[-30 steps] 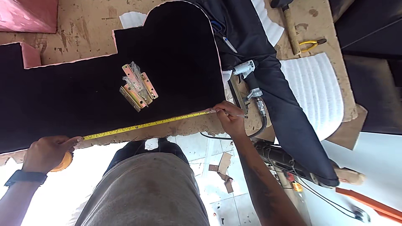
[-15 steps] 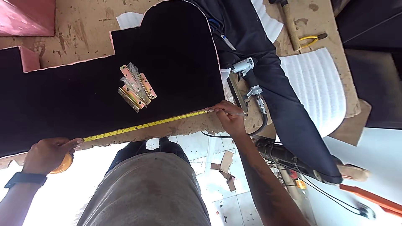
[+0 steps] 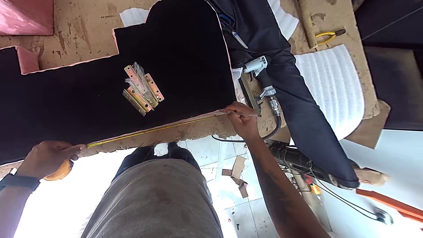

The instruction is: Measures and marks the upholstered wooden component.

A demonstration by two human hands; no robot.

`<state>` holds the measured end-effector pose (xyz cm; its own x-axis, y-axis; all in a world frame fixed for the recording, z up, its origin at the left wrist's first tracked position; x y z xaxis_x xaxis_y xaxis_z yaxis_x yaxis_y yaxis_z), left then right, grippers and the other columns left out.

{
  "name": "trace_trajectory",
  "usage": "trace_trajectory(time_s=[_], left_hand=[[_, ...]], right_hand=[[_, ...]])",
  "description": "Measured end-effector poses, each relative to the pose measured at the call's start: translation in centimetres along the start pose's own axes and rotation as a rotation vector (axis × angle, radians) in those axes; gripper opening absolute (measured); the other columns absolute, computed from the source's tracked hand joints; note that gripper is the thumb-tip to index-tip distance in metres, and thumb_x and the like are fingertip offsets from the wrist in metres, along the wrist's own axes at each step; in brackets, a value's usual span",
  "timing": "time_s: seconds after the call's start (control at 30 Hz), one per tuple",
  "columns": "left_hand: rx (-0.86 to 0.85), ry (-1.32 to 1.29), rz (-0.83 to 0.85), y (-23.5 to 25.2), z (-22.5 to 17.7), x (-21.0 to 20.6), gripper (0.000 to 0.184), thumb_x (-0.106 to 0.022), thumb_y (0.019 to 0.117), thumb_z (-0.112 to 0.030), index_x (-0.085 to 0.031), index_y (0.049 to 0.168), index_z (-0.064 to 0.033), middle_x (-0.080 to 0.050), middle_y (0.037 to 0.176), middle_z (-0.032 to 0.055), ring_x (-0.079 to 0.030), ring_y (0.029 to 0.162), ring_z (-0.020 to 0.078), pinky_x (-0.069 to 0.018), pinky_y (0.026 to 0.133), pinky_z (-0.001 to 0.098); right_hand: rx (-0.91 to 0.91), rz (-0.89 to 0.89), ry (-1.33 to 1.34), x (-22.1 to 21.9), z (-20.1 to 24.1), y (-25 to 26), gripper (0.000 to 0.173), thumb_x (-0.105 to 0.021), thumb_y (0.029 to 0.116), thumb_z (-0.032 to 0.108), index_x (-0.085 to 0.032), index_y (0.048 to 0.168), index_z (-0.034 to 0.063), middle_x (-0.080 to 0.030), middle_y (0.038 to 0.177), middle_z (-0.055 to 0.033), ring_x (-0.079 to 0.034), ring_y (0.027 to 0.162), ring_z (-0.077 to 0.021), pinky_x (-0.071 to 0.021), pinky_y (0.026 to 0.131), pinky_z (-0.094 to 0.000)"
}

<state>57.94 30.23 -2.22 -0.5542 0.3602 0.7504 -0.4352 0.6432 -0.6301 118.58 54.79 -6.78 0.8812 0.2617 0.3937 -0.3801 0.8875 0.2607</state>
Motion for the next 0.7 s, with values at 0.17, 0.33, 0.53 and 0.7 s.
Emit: trace_trajectory(time_s=[0.17, 0.33, 0.53, 0.7], left_hand=[[-0.06, -0.054, 0.056, 0.5, 0.6, 0.4, 0.032, -0.075, 0.092, -0.047, -0.076, 0.072, -0.0232, -0.077, 0.073, -0.004, -0.072, 0.063, 0.0154, -0.06, 0.064, 0.0502], [-0.194, -0.155, 0.238, 0.7, 1.2, 1.1, 0.016, -0.077, 0.0899, -0.036, -0.08, 0.084, -0.0211, -0.076, 0.077, -0.0016, -0.07, 0.064, 0.0142, -0.0599, 0.063, 0.0398], [-0.345, -0.144, 0.572, -2.5, -0.6, -1.8, 0.032, -0.074, 0.088, -0.05, -0.079, 0.096, -0.0195, -0.073, 0.078, -0.0014, -0.068, 0.068, 0.0126, -0.0589, 0.066, 0.0369], [-0.457, -0.255, 0.644, -4.7, -0.5, -3.4, 0.03, -0.063, 0.1, -0.042, -0.079, 0.095, -0.0176, -0.071, 0.073, 0.0, -0.066, 0.064, 0.0121, -0.0581, 0.063, 0.0356]], right_hand=[[0.002, -0.003, -0.002, -0.3, 0.1, 0.1, 0.018, -0.058, 0.0955, 0.009, -0.075, 0.093, 0.0042, -0.068, 0.084, -0.0026, -0.064, 0.079, -0.0114, -0.0544, 0.068, -0.0285], [-0.027, -0.11, 0.18, 0.3, 0.0, -0.5, 0.022, -0.051, 0.0973, 0.008, -0.071, 0.091, 0.0029, -0.066, 0.084, -0.0037, -0.061, 0.076, -0.0122, -0.0518, 0.067, -0.0296], [-0.145, -0.327, 0.352, 0.9, 0.6, -3.4, 0.03, -0.042, 0.0987, 0.021, -0.062, 0.079, 0.0129, -0.066, 0.102, -0.0058, -0.063, 0.098, -0.0226, -0.0547, 0.085, -0.0415], [-0.266, -0.442, 0.336, -2.8, 4.1, -4.3, 0.03, -0.039, 0.1013, 0.015, -0.069, 0.097, 0.0092, -0.07, 0.106, -0.0071, -0.065, 0.076, -0.0181, -0.0565, 0.066, -0.035]])
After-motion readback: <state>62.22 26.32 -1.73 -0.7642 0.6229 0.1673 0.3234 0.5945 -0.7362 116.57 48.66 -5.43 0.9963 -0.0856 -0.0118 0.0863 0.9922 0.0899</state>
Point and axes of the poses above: each hand's wrist, its own y-axis towards the middle knuckle, its own x-axis out of the back of the hand, z = x × y, the point moved 2 cm from there along y, towards the middle knuckle
